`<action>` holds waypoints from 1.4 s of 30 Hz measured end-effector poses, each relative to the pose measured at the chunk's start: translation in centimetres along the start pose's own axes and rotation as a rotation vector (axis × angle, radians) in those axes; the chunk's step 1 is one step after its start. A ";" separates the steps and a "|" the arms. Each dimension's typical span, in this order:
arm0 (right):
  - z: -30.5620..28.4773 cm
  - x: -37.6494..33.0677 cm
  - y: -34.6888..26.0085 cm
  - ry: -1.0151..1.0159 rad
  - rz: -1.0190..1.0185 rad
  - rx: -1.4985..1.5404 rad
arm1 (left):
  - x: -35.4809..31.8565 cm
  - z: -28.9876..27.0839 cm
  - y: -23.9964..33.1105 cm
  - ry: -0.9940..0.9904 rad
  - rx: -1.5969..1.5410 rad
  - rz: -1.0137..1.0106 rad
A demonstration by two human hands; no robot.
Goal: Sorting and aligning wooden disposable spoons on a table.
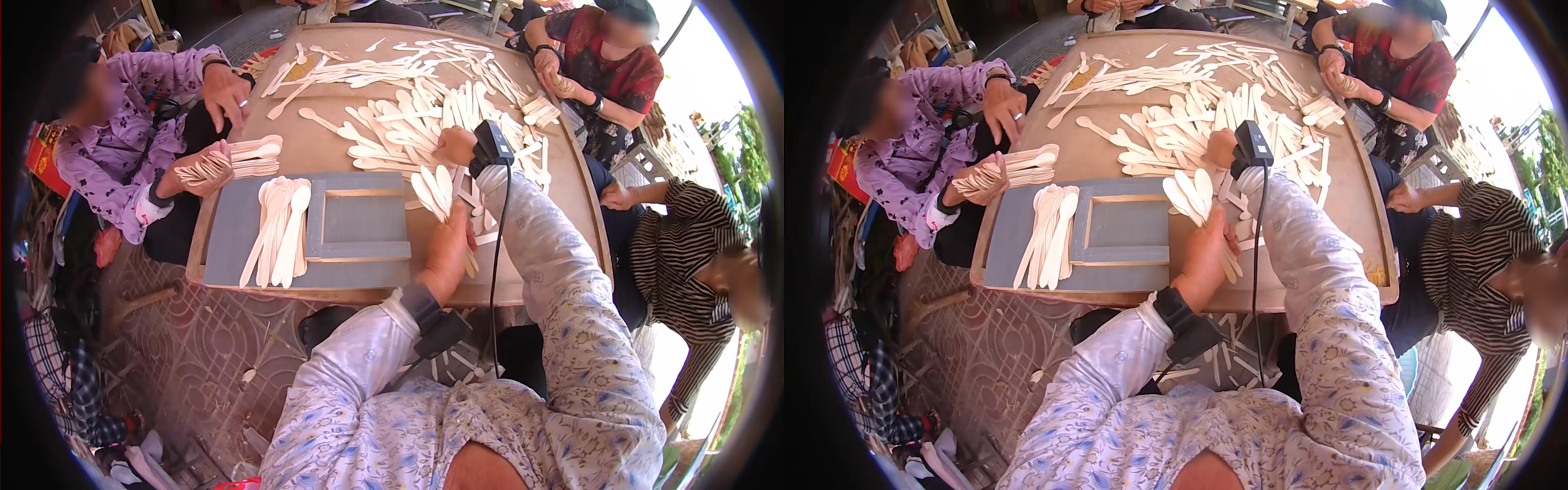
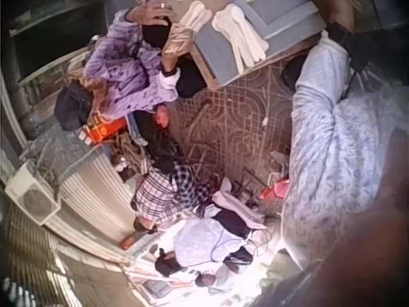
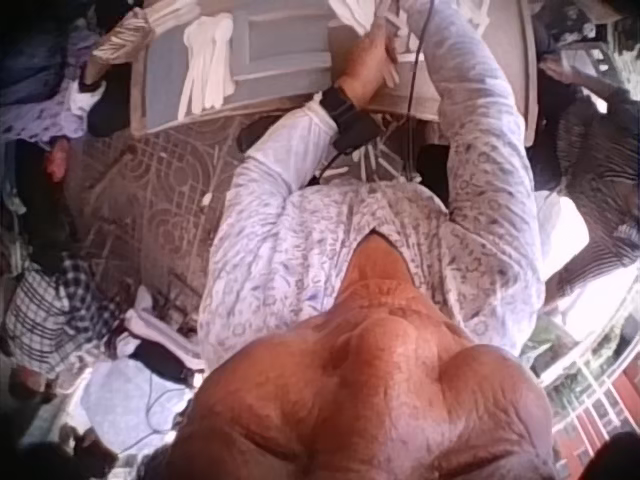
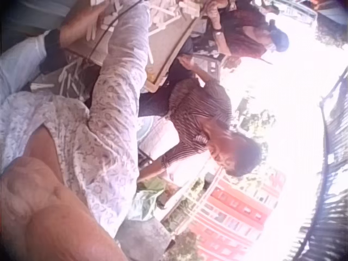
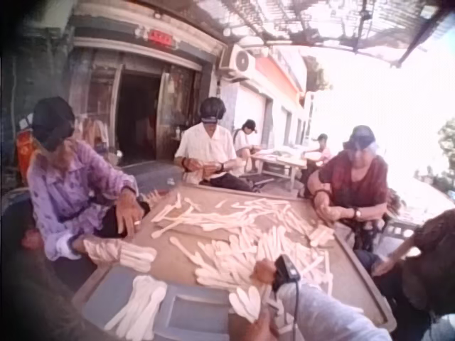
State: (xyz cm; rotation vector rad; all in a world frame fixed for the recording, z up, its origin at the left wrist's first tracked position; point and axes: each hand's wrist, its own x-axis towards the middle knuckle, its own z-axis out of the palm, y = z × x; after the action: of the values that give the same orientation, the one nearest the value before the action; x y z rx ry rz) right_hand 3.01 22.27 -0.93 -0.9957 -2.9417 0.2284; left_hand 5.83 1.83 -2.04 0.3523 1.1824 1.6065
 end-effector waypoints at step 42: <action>-2.0 -2.4 3.1 0.115 -0.163 -0.161 | -0.9 0.9 0.7 -0.048 0.222 0.003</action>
State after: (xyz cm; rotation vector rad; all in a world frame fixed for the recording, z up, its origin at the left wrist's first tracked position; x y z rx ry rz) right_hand 6.98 23.52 0.65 -0.7487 -2.9508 -0.0696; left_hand 6.47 1.53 -0.73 0.5327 1.3266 1.4640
